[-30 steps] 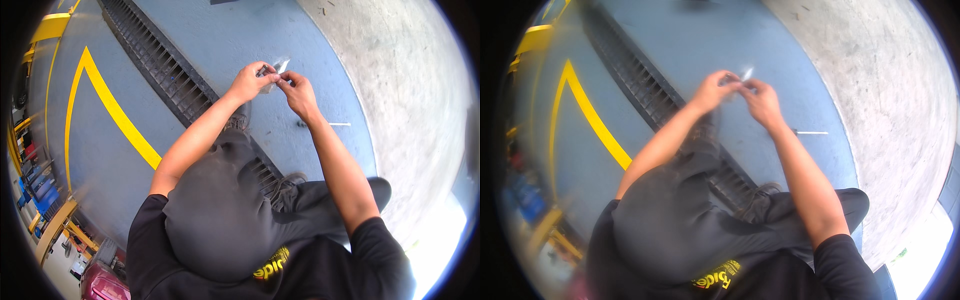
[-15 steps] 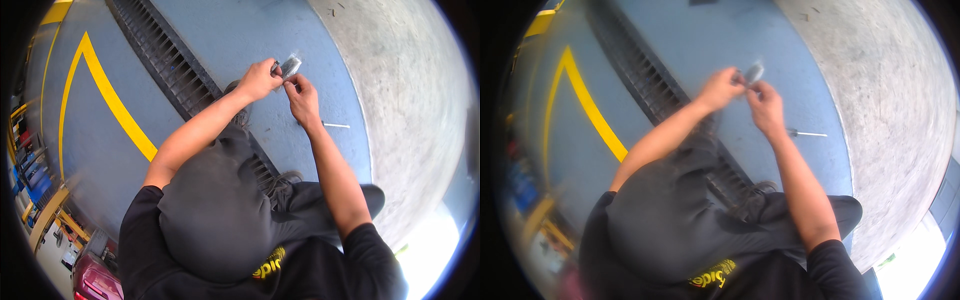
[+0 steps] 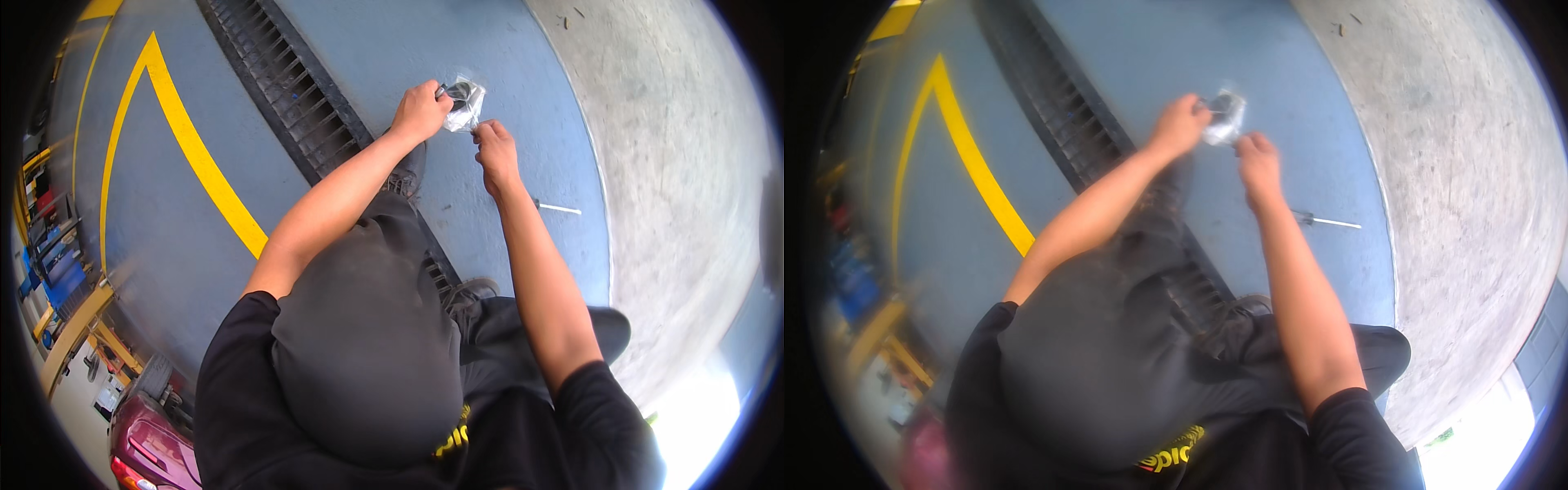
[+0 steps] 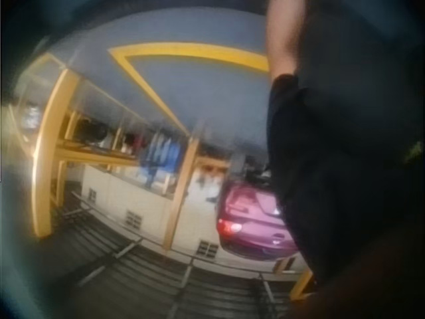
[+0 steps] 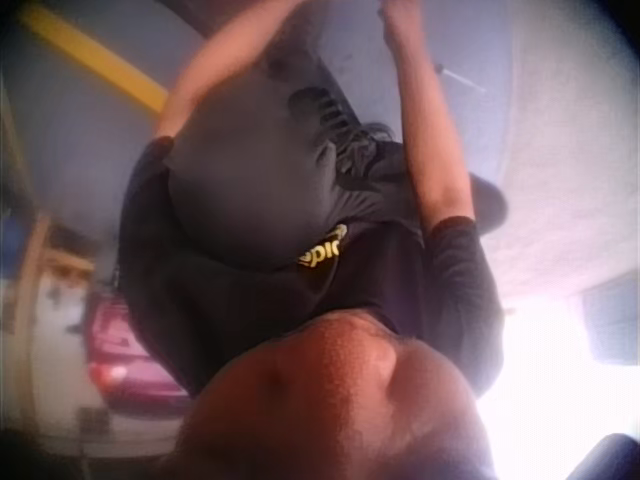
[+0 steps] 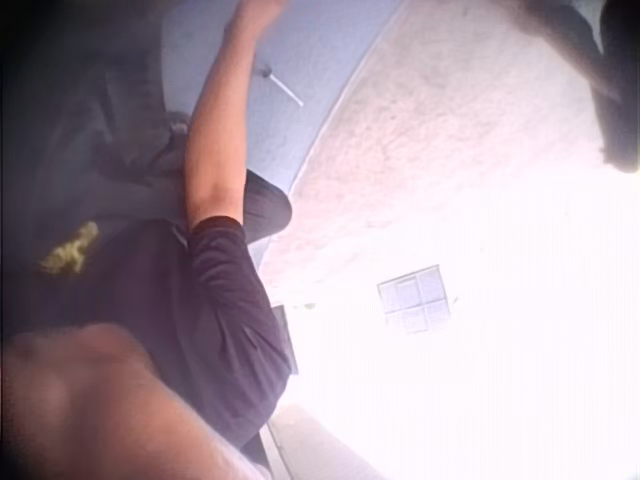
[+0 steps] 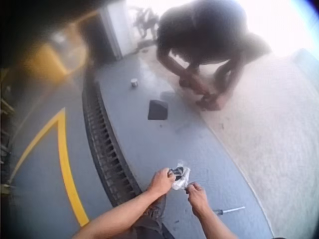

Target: The person assembles small metal components on a workbench, using a screwdriver to manipulate parts. They then walk to a car lift and place the assembled components into a metal bowl near the wheel hub.

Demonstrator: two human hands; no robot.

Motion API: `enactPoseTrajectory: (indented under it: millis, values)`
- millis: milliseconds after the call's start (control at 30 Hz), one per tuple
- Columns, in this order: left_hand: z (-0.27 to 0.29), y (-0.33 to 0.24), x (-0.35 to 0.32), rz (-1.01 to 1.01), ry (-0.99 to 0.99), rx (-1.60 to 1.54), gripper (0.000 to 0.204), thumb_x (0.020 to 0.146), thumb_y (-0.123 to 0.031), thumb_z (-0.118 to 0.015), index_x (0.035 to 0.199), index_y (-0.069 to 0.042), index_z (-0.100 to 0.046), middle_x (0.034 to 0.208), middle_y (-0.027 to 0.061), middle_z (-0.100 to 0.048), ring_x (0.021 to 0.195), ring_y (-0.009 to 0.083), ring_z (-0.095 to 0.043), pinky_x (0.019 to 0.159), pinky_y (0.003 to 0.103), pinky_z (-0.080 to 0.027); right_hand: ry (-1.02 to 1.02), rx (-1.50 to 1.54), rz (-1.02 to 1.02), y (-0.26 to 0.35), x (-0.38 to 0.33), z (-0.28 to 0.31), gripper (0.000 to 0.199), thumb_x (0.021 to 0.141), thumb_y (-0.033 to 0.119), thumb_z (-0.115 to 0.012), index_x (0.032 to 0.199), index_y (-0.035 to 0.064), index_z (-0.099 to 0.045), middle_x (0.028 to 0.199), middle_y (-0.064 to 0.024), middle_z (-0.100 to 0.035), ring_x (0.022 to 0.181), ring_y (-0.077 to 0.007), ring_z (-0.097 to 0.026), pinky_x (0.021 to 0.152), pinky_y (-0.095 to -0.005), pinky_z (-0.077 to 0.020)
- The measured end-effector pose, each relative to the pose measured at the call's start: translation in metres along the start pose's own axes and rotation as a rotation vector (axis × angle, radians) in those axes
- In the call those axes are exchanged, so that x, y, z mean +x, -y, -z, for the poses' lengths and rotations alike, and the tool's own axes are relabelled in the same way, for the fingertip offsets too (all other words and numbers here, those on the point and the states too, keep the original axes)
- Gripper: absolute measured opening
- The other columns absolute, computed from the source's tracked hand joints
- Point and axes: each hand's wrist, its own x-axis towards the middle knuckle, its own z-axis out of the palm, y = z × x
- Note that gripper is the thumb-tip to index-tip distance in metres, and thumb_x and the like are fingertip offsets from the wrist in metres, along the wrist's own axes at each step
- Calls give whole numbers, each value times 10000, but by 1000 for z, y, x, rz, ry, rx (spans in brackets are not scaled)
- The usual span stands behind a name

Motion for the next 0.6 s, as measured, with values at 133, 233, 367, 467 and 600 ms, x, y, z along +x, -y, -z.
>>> enactPoseTrajectory:
  millis: [133, 233, 367, 467, 600]
  values:
    - [-2, 17, 4, 113, 144, -65, 294, 874, -256, -618, 885, 37, -634, 869, 245, -686, 840, 436, -659, 756, 484, -516, -135, -511, 198, 14, -3, -5, 187, 926, 204, -600, 993, 54, -689, 873, -108, -649, 845, -287, -618, 776, -414, -495]
    - [-8, 21, 3, 90, 144, -92, 309, 875, -273, -624, 919, 31, -653, 876, 225, -689, 845, 406, -664, 768, 461, -513, -144, -711, 482, 35, -9, -3, 195, 926, 217, -615, 1056, 117, -720, 987, -133, -682, 965, -359, -633, 863, -461, -519]
    - [-22, 51, 4, -58, 34, -101, 324, 887, -280, -618, 1007, 16, -671, 877, 201, -692, 850, 365, -670, 788, 429, -509, 28, -857, 783, 39, -3, -6, 204, 951, 198, -630, 1104, 127, -745, 919, -92, -661, 897, -308, -607, 842, -423, -514]
    - [-24, 29, 2, 93, 182, -213, 325, 906, -290, -609, 1056, -8, -669, 875, 184, -692, 838, 336, -668, 782, 413, -505, 51, -957, 726, 25, 17, 11, 235, 954, 222, -636, 1148, 144, -745, 940, -93, -662, 918, -313, -615, 845, -430, -526]
    - [-23, 37, 6, 132, 228, -248, 322, 927, -305, -594, 1070, -24, -657, 878, 180, -691, 829, 330, -663, 764, 422, -501, 37, -1025, 722, 24, 29, 6, 199, 953, 235, -640, 1061, 104, -743, 960, -103, -672, 957, -321, -638, 839, -448, -538]
